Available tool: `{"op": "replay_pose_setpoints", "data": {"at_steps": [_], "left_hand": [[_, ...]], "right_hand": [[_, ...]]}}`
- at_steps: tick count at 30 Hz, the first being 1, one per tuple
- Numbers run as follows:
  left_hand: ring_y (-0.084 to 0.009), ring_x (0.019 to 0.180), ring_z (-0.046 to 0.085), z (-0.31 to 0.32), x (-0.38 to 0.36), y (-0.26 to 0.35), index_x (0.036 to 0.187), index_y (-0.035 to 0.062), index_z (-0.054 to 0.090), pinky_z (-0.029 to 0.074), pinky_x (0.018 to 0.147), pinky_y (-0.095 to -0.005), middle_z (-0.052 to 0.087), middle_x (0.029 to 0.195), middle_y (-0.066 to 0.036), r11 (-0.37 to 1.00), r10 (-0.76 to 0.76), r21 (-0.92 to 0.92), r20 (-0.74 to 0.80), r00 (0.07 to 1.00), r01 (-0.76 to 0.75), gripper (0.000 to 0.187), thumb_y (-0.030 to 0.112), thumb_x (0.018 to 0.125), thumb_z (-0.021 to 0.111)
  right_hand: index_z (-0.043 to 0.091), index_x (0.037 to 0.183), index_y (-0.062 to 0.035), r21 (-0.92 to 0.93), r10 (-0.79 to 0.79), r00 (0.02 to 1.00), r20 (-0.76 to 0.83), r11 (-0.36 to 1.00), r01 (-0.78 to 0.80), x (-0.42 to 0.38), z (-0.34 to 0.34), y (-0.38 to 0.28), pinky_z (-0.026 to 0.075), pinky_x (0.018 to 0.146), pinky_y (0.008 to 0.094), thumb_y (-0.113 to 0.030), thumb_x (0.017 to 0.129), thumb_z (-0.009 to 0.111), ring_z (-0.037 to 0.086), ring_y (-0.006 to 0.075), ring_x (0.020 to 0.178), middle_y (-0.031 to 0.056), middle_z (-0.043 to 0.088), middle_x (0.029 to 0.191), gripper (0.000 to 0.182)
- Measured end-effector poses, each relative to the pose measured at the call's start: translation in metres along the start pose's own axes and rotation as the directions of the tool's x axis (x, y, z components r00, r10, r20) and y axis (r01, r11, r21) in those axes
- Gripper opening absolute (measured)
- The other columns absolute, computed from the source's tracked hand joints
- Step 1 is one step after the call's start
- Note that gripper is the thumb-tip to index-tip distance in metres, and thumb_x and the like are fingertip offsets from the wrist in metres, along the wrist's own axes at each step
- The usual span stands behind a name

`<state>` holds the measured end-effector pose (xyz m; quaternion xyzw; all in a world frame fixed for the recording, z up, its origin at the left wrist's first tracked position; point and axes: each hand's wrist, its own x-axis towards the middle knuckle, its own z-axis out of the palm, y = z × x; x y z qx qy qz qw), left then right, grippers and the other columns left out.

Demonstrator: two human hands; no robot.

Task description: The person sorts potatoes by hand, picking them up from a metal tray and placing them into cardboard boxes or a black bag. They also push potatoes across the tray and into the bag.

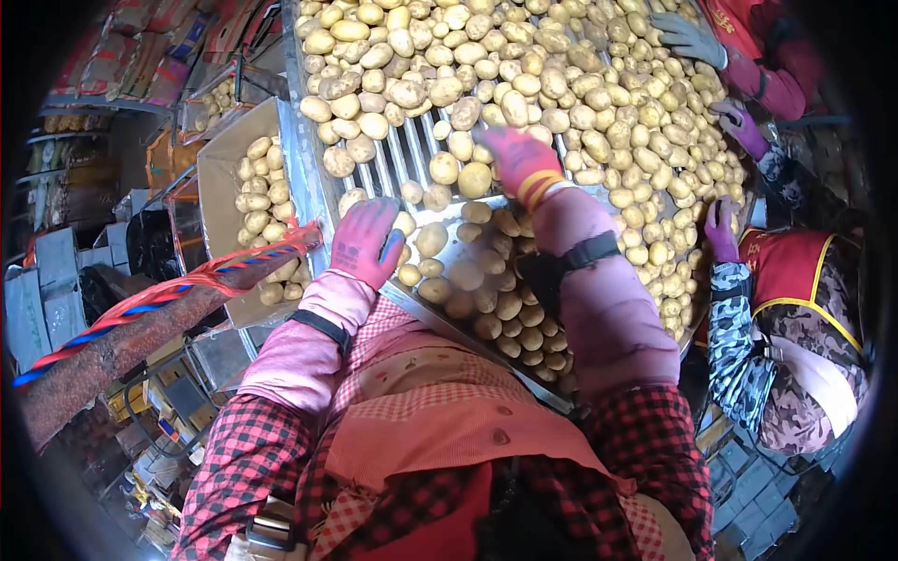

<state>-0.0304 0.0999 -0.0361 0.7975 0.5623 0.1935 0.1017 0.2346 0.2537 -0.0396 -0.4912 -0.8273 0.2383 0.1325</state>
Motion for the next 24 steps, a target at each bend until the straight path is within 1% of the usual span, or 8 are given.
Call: {"op": "replay_pose_setpoints", "data": {"at_steps": [1,4,7,8,9,14,17,24], "left_hand": [[-0.0395,0.112,0.054,-0.001,0.0,0.0,0.126,0.0029,0.054,0.041,0.1,-0.0476,0.057,0.121,-0.021,1.0,-0.005,-0.005,0.015,1.0,0.005,0.051,0.023,0.081,0.065],[-0.0387,0.114,0.053,0.002,-0.002,-0.002,0.126,0.0044,0.055,0.04,0.102,-0.0479,0.057,0.121,-0.02,1.0,-0.025,0.008,0.011,1.0,0.025,0.049,0.023,0.082,0.065],[-0.038,0.115,0.053,0.003,-0.003,-0.002,0.126,0.0057,0.055,0.039,0.103,-0.0481,0.057,0.122,-0.02,0.999,-0.042,0.016,0.014,0.999,0.042,0.049,0.023,0.082,0.065],[-0.0378,0.116,0.053,0.003,-0.002,-0.002,0.126,0.0058,0.055,0.039,0.103,-0.048,0.057,0.123,-0.019,0.999,-0.043,0.013,0.011,0.999,0.043,0.049,0.023,0.082,0.065],[-0.0377,0.116,0.053,0.003,-0.002,-0.003,0.126,0.0059,0.055,0.039,0.103,-0.0479,0.057,0.123,-0.019,0.999,-0.044,0.013,0.007,0.999,0.044,0.049,0.024,0.082,0.065],[-0.0373,0.115,0.053,-0.004,0.003,0.001,0.126,0.0052,0.056,0.039,0.102,-0.0468,0.057,0.122,-0.018,0.998,-0.067,0.008,0.059,0.996,0.067,0.048,0.024,0.082,0.065],[-0.0372,0.115,0.053,-0.002,0.003,0.0,0.127,0.0052,0.055,0.039,0.102,-0.0468,0.057,0.122,-0.018,0.998,-0.057,0.008,0.035,0.998,0.057,0.049,0.023,0.083,0.064],[-0.0369,0.116,0.054,-0.003,0.002,-0.004,0.128,0.0053,0.055,0.039,0.104,-0.047,0.058,0.123,-0.018,0.999,-0.048,-0.014,0.032,0.998,0.048,0.049,0.023,0.083,0.063]], "right_hand": [[0.064,0.12,-0.0215,-0.259,0.032,0.993,0.118,0.966,0.0,-0.009,0.002,-0.007,0.052,0.087,0.0396,-0.004,0.085,0.052,0.064,0.0296,0.105,0.0128,0.065,0.115,0.04],[0.065,0.117,-0.0228,-0.062,-0.113,0.909,0.4,0.987,0.15,-0.028,-0.02,-0.005,0.052,0.087,0.0407,-0.009,0.085,0.055,0.064,0.0284,0.104,0.0108,0.066,0.113,0.036],[0.066,0.116,-0.0246,-0.079,0.042,0.874,0.484,0.997,-0.004,-0.031,-0.046,-0.009,0.052,0.087,0.0413,-0.014,0.085,0.058,0.064,0.0282,0.104,0.0102,0.066,0.112,0.034],[0.065,0.116,-0.0261,-0.088,0.182,0.968,0.173,0.982,-0.169,-0.025,-0.03,0.005,0.052,0.085,0.0416,-0.017,0.087,0.057,0.065,0.0264,0.102,0.0084,0.066,0.112,0.032],[0.063,0.12,-0.0265,-0.102,0.095,0.995,0.018,0.99,-0.093,-0.016,-0.019,0.022,0.053,0.082,0.0424,-0.016,0.088,0.055,0.066,0.0292,0.097,0.0101,0.066,0.109,0.034],[0.055,0.127,-0.0285,-0.499,0.217,0.958,0.19,0.861,-0.097,0.019,-0.008,-0.011,0.053,0.076,0.0446,-0.024,0.085,0.064,0.065,0.0313,0.094,0.0126,0.061,0.105,0.043],[0.059,0.119,-0.0242,-0.491,0.109,0.975,0.193,0.871,0.0,0.022,-0.009,-0.015,0.054,0.072,0.0412,-0.021,0.086,0.06,0.066,0.0281,0.092,0.0111,0.061,0.106,0.033],[0.064,0.11,-0.0189,-0.498,0.163,0.966,0.201,0.866,-0.043,0.028,0.013,-0.008,0.054,0.076,0.0422,-0.019,0.087,0.06,0.066,0.0317,0.097,0.015,0.058,0.11,0.024]]}}
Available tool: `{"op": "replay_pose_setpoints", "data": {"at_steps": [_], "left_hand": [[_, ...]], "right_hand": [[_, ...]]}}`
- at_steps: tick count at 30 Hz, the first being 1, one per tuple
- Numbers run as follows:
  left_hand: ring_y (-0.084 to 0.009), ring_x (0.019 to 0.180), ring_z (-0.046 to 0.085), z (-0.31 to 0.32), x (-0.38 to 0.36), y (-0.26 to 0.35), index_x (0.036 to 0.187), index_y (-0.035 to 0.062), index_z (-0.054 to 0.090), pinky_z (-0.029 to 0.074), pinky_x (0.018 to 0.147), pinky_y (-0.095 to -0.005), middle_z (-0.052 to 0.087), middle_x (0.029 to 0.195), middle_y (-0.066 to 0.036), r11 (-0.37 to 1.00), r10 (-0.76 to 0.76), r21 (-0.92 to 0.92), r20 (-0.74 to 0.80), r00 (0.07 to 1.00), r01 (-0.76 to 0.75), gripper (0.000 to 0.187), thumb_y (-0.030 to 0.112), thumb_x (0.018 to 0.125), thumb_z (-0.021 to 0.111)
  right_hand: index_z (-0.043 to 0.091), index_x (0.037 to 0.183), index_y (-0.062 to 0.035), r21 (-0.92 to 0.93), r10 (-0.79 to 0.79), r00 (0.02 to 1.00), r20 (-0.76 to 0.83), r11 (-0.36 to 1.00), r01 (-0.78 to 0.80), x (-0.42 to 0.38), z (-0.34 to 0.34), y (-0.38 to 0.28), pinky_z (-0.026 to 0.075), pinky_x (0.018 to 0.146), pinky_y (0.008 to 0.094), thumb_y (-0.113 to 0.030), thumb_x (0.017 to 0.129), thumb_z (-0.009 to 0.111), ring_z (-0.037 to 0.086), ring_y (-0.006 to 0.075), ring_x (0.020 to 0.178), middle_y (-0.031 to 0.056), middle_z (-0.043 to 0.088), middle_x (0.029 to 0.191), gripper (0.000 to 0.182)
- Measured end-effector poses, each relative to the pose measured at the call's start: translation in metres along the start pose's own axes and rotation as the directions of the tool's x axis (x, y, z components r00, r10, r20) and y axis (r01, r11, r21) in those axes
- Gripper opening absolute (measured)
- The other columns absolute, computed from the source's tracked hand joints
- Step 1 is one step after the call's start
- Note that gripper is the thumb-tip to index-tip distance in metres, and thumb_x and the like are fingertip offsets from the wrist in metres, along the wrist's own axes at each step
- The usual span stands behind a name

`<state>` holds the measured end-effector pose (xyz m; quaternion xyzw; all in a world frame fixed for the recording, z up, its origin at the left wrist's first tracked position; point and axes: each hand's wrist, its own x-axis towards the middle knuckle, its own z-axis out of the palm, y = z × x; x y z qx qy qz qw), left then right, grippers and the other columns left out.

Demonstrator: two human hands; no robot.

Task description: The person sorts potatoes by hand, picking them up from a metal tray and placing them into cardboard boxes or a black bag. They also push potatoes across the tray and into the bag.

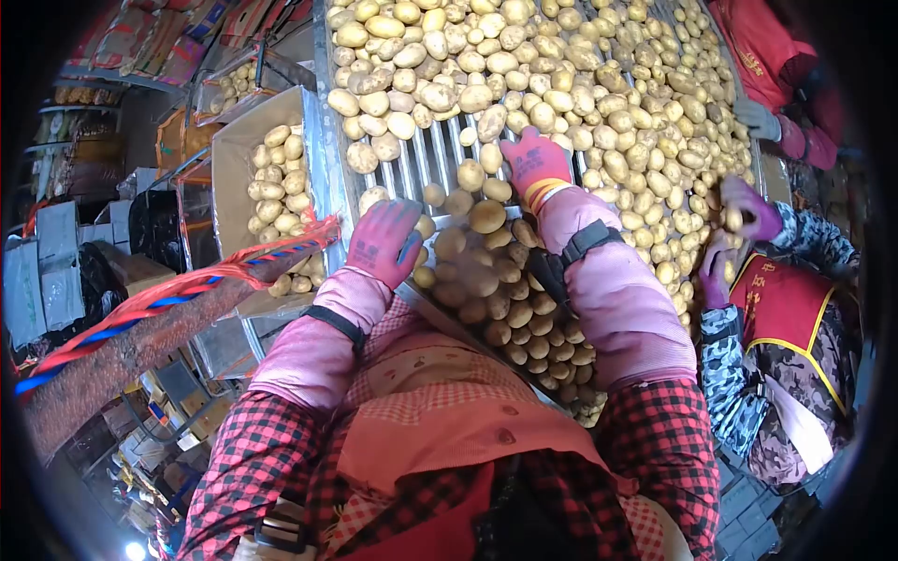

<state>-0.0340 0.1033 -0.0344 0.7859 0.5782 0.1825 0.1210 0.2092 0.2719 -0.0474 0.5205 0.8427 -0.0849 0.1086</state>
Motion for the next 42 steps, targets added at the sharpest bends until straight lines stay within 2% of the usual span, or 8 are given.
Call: {"op": "replay_pose_setpoints", "data": {"at_steps": [21,27,30,32,35,37,39,42], "left_hand": [[-0.0412,0.108,0.057,0.005,0.004,0.017,0.127,0.0027,0.054,0.045,0.096,-0.0454,0.059,0.121,-0.021,0.982,-0.075,-0.185,-0.189,0.979,0.04,0.046,0.016,0.084,0.061],[-0.0227,0.098,0.061,0.007,0.061,0.068,0.134,0.0078,0.05,0.05,0.084,-0.0331,0.061,0.115,-0.005,-0.413,-0.22,-0.676,0.725,0.653,0.61,0.041,0.022,0.097,0.056],[-0.0203,0.111,0.056,0.028,0.065,0.043,0.142,0.0095,0.044,0.047,0.095,-0.0327,0.055,0.129,-0.008,0.241,0.081,-0.834,0.528,0.845,0.497,0.045,0.03,0.102,0.044],[-0.0216,0.114,0.055,0.003,0.059,0.05,0.142,0.0077,0.043,0.046,0.096,-0.0331,0.054,0.131,-0.009,0.165,-0.022,-0.782,0.607,0.794,0.602,0.044,0.029,0.103,0.042],[-0.0237,0.12,0.052,0.007,0.041,0.035,0.143,0.0055,0.04,0.044,0.101,-0.0345,0.051,0.135,-0.011,-0.168,-0.029,-0.772,0.626,0.779,0.613,0.043,0.025,0.105,0.038],[-0.0247,0.125,0.049,0.0,0.032,0.027,0.145,0.004,0.036,0.041,0.106,-0.0352,0.049,0.138,-0.012,-0.124,0.014,-0.787,0.608,0.794,0.605,0.043,0.02,0.105,0.034],[-0.0248,0.129,0.046,-0.028,0.036,0.032,0.145,0.0025,0.034,0.038,0.108,-0.0348,0.048,0.139,-0.014,0.339,0.018,-0.766,0.587,0.81,0.547,0.043,0.016,0.105,0.033],[-0.0248,0.131,0.044,-0.016,0.017,0.014,0.145,0.0002,0.032,0.035,0.11,-0.0322,0.046,0.141,-0.015,0.357,-0.021,-0.762,0.572,0.82,0.54,0.043,0.012,0.104,0.03]], "right_hand": [[0.056,0.119,-0.0206,0.0,-0.033,0.995,0.094,0.999,0.033,-0.019,-0.005,0.02,0.052,0.078,0.0435,-0.034,0.085,0.066,0.063,0.0311,0.101,0.0128,0.06,0.111,0.037],[0.06,0.116,-0.0216,0.408,-0.273,0.95,-0.152,0.858,0.312,-0.074,0.008,-0.011,0.053,0.078,0.0435,-0.042,0.083,0.066,0.066,0.0327,0.093,0.0131,0.063,0.108,0.039],[0.062,0.11,-0.0134,0.639,-0.298,0.949,0.099,0.75,0.168,-0.052,0.014,0.014,0.053,0.081,0.0444,-0.036,0.085,0.064,0.065,0.0352,0.094,0.0154,0.065,0.106,0.034],[0.061,0.112,-0.0026,0.755,-0.013,0.978,0.206,-0.633,-0.168,-0.088,-0.003,0.026,0.053,0.081,0.0416,-0.029,0.087,0.064,0.065,0.0324,0.093,0.0136,0.067,0.098,0.036],[0.06,0.117,0.0005,0.467,-0.063,0.733,-0.677,0.733,0.494,-0.055,-0.011,0.061,0.052,0.084,0.0323,-0.033,0.093,0.06,0.064,0.0228,0.094,0.0071,0.067,0.101,0.041],[0.06,0.12,-0.004,0.961,0.192,0.966,-0.174,0.247,0.125,0.002,-0.013,0.056,0.052,0.083,0.0356,-0.031,0.089,0.061,0.064,0.0291,0.098,0.0137,0.066,0.104,0.042],[0.064,0.116,-0.0179,0.283,0.087,0.946,-0.313,0.959,0.005,0.017,-0.041,0.036,0.053,0.08,0.0408,-0.024,0.084,0.066,0.065,0.0313,0.096,0.0137,0.061,0.111,0.032],[0.064,0.108,-0.0142,-0.007,0.118,0.982,-0.146,0.993,-0.12,0.042,-0.017,0.016,0.053,0.079,0.0444,-0.022,0.089,0.057,0.064,0.0333,0.1,0.0152,0.056,0.118,0.022]]}}
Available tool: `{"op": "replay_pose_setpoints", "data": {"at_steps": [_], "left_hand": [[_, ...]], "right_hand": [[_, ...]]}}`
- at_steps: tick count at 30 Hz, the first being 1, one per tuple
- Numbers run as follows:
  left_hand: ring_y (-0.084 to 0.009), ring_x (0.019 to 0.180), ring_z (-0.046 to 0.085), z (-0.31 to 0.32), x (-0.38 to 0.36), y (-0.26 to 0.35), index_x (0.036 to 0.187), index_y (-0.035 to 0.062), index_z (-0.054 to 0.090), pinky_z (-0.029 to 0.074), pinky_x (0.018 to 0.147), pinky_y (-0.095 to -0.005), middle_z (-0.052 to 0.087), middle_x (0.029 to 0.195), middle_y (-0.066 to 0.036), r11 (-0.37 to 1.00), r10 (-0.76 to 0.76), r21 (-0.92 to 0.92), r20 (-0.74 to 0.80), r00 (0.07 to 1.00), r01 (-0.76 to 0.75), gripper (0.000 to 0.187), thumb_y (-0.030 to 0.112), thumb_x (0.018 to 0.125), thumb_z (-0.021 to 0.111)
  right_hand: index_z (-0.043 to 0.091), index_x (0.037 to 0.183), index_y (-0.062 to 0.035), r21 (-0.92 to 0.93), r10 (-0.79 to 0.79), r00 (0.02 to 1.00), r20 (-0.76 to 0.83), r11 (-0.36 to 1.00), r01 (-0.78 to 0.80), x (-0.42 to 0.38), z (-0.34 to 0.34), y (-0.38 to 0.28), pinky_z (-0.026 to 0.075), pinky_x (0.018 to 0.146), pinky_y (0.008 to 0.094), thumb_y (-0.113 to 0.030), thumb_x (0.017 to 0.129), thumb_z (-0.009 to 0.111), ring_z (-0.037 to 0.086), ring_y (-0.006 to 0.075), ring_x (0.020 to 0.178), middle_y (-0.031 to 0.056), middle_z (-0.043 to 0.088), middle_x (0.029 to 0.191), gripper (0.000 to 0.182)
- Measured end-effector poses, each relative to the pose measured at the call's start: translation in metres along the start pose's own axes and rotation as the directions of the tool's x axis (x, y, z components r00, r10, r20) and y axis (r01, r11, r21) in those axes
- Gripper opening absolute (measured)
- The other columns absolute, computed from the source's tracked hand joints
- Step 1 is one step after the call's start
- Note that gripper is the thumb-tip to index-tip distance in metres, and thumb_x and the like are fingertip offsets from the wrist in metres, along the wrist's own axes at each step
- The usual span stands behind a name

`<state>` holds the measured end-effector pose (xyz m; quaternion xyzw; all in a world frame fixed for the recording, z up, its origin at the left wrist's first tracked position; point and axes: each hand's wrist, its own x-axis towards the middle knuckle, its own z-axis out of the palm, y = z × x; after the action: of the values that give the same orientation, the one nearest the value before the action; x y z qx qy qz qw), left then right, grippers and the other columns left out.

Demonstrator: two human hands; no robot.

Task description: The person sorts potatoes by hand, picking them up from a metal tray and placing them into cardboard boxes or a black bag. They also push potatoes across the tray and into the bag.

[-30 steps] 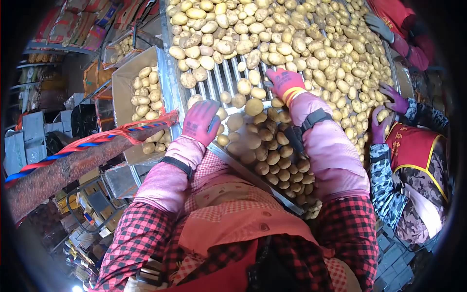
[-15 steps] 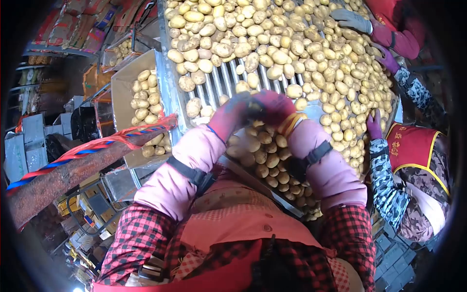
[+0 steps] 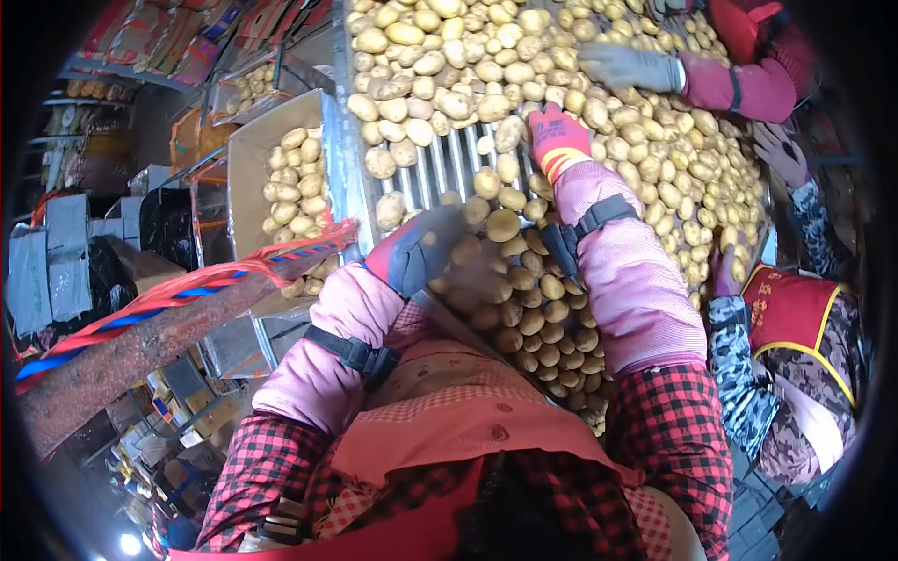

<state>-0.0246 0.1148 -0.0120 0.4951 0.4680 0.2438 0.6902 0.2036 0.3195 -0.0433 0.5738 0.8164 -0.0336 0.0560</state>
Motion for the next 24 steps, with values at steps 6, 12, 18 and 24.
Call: {"op": "replay_pose_setpoints", "data": {"at_steps": [6,12,18,24], "left_hand": [[-0.0216,0.112,0.057,0.006,-0.007,-0.043,0.139,0.0015,0.043,0.046,0.095,-0.0301,0.056,0.127,-0.016,0.922,0.008,-0.385,-0.097,0.995,-0.045,0.043,0.016,0.099,0.048],[-0.0286,0.123,0.052,0.015,-0.005,-0.065,0.148,0.0051,0.032,0.042,0.104,-0.0407,0.05,0.137,-0.019,0.866,0.007,-0.498,-0.084,0.996,-0.048,0.054,0.015,0.097,0.05],[-0.0279,0.126,0.05,0.048,0.001,-0.044,0.148,0.0056,0.033,0.041,0.106,-0.0374,0.049,0.14,-0.015,0.594,-0.029,-0.8,0.078,0.996,0.08,0.053,0.021,0.099,0.049],[-0.0223,0.137,0.039,0.047,-0.018,-0.033,0.142,0.0109,0.044,0.03,0.113,-0.0348,0.044,0.147,-0.005,0.95,0.232,0.182,0.126,0.965,-0.252,0.045,0.034,0.105,0.031]], "right_hand": [[0.058,0.117,-0.0151,0.039,-0.062,0.997,-0.035,0.997,0.063,-0.023,0.005,-0.009,0.053,0.079,0.0437,-0.016,0.086,0.06,0.063,0.0323,0.101,0.015,0.056,0.116,0.032],[0.054,0.128,-0.0161,0.969,0.143,0.985,0.1,-0.239,-0.063,-0.17,0.039,0.045,0.054,0.082,0.036,-0.036,0.087,0.069,0.061,0.0266,0.105,0.0091,0.06,0.118,0.048],[0.051,0.135,-0.0116,0.225,0.194,0.921,0.339,-0.967,0.121,-0.223,0.011,0.064,0.041,0.108,0.0438,-0.046,0.09,0.064,0.045,0.0376,0.126,0.0189,0.048,0.136,0.058],[0.046,0.136,-0.0076,0.295,0.08,0.977,0.2,-0.955,0.018,-0.206,0.013,0.02,0.033,0.112,0.0502,-0.041,0.094,0.058,0.037,0.0345,0.132,0.0202,0.038,0.143,0.055]]}}
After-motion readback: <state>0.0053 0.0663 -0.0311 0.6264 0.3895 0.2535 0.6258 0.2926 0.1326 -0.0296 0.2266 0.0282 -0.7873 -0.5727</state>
